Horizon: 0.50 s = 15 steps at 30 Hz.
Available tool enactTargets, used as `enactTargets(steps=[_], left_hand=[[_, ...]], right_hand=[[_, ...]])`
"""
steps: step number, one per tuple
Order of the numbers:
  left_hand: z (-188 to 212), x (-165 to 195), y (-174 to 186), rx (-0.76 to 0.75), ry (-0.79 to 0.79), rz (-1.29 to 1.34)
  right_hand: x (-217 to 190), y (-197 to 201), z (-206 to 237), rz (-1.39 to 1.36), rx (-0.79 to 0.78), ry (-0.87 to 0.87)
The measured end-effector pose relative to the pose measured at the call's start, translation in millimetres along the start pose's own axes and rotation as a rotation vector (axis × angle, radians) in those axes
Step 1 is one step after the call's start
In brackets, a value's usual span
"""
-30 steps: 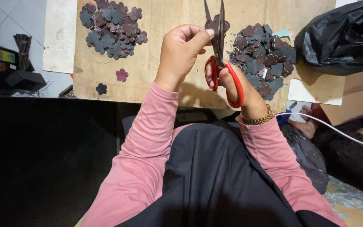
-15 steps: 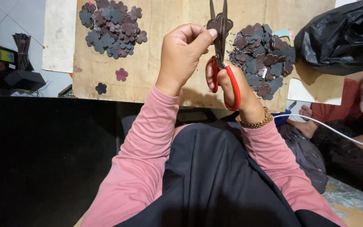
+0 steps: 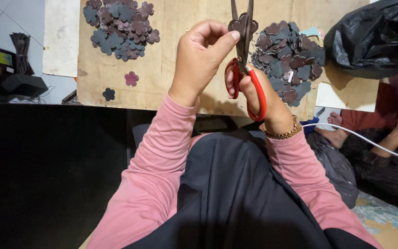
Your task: The person sits at a workbench and trims the edges of small flower-shaped leather pieces with red-handled shears, holding each piece in one hand while cutting with the other, then sets the trimmed piece on a pile on the table and picks up the next one.
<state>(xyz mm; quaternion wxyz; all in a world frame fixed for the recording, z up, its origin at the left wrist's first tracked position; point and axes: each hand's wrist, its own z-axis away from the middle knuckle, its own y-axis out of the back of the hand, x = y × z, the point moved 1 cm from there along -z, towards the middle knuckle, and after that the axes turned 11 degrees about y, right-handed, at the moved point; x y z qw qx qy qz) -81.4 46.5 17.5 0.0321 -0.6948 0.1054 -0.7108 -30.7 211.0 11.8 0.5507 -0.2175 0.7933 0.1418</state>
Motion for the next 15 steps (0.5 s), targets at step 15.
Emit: enactTargets(steps=[15], left_hand=[[-3,1,4,0.002,0.099,0.173]], right_hand=[[16,2,6,-0.023,0.014,-0.014]])
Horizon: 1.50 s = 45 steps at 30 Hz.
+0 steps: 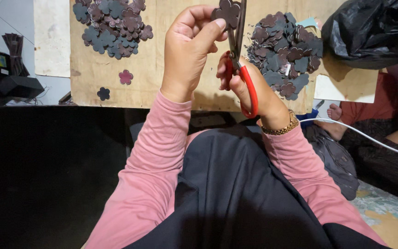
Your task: The person sits at a workbench and trims the edges of small flower-shaped leather pieces with red-handled shears, holding each piece in one hand while cutting with the other, then sets the trimmed piece on a pile on the table and picks up the next one.
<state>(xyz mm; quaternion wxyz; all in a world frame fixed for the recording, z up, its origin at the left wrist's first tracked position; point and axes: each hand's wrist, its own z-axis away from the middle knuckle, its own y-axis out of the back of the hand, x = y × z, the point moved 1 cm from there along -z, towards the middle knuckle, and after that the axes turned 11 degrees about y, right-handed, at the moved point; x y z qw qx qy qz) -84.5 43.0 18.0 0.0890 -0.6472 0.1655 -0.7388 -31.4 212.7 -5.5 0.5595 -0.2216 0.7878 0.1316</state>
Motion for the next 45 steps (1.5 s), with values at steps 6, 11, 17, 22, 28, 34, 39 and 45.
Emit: enactTargets(steps=[6,11,17,22,28,34,39,45], left_hand=[[2,3,-1,-0.042,-0.002,-0.074],[3,4,0,-0.037,0.024,-0.096],[2,6,-2,-0.044,0.012,-0.096],[3,5,-3,-0.033,0.02,-0.092],[7,9,-4,-0.024,0.018,-0.037],[12,14,-6,-0.021,0.019,-0.037],[13,13,-7,-0.042,-0.009,-0.05],[14,13,-7,-0.029,0.008,-0.05]], right_hand=[[-3,4,0,0.106,-0.032,-0.009],[-5,4,0,0.037,-0.037,-0.023],[-7,3,-3,0.045,-0.042,-0.001],[-12,2,-4,0.042,-0.036,-0.012],[-23,-2,-3,-0.011,-0.062,0.008],[-26,-4,-6,-0.036,-0.059,-0.011],[-24,-3,-6,0.048,-0.074,0.016],[-27,-2,-7,0.08,-0.082,0.016]])
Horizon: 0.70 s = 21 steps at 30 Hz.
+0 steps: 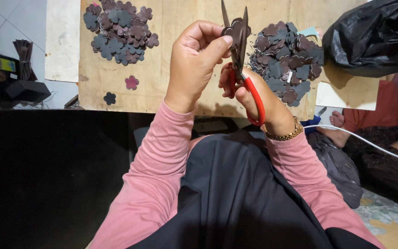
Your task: The person sits at a workbench and trims the edges of small flower-shaped leather pieces with red-handled shears, holding each piece in one hand while cutting with the other, then sets the trimmed piece on a pile on the table and picks up the next one.
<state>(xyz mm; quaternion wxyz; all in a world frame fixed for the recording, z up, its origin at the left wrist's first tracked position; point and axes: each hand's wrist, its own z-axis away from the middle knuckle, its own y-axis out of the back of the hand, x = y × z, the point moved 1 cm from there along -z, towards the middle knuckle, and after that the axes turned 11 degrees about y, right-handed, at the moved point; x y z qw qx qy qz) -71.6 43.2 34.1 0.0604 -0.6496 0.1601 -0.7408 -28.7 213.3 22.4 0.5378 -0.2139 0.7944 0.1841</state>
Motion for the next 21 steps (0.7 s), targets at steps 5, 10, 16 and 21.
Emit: enactTargets(steps=[5,10,16,21], left_hand=[[1.0,2.9,1.8,-0.005,0.005,-0.019],[3.2,4.7,2.5,-0.023,0.024,-0.021],[1.5,2.9,3.2,-0.052,-0.016,-0.002],[0.3,0.6,2.8,-0.075,-0.064,-0.01]], right_hand=[[-3.7,1.4,1.7,0.027,-0.004,-0.005],[-1.2,3.4,2.5,0.058,-0.024,0.007],[3.0,5.0,5.5,0.061,-0.008,-0.007],[4.4,4.9,5.4,-0.013,-0.012,0.015]])
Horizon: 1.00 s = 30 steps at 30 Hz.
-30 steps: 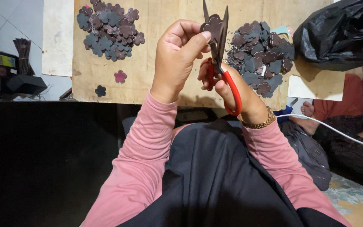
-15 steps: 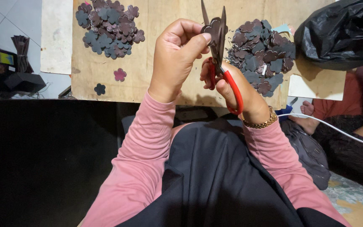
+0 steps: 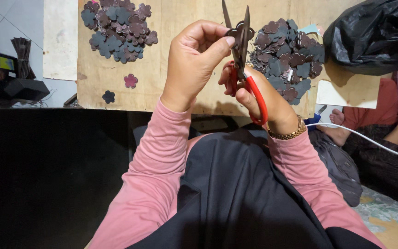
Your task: The person sits at a workbench and trims the edges of small flower-shaped leather pieces with red-handled shears, holding each piece in one hand while cutting with the other, then sets the trimmed piece on a pile on the table and picks up the next one.
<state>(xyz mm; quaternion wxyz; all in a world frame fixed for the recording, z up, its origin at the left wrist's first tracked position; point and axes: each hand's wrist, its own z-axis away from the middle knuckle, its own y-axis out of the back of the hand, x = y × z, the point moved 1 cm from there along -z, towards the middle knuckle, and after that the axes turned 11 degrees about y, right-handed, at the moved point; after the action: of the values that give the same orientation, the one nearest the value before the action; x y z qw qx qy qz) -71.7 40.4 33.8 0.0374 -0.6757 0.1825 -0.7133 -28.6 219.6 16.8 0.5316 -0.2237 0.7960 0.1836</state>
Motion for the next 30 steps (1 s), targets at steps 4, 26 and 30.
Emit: enactTargets(steps=[4,26,30], left_hand=[[1,1,-1,-0.032,-0.024,0.026],[-1,-9,0,0.074,-0.018,0.033],[-1,-9,-1,0.093,-0.023,0.022]], right_hand=[[-2,0,2,-0.099,-0.016,-0.048],[11,-3,8,-0.041,0.039,-0.002],[17,-4,7,-0.065,0.087,-0.06]])
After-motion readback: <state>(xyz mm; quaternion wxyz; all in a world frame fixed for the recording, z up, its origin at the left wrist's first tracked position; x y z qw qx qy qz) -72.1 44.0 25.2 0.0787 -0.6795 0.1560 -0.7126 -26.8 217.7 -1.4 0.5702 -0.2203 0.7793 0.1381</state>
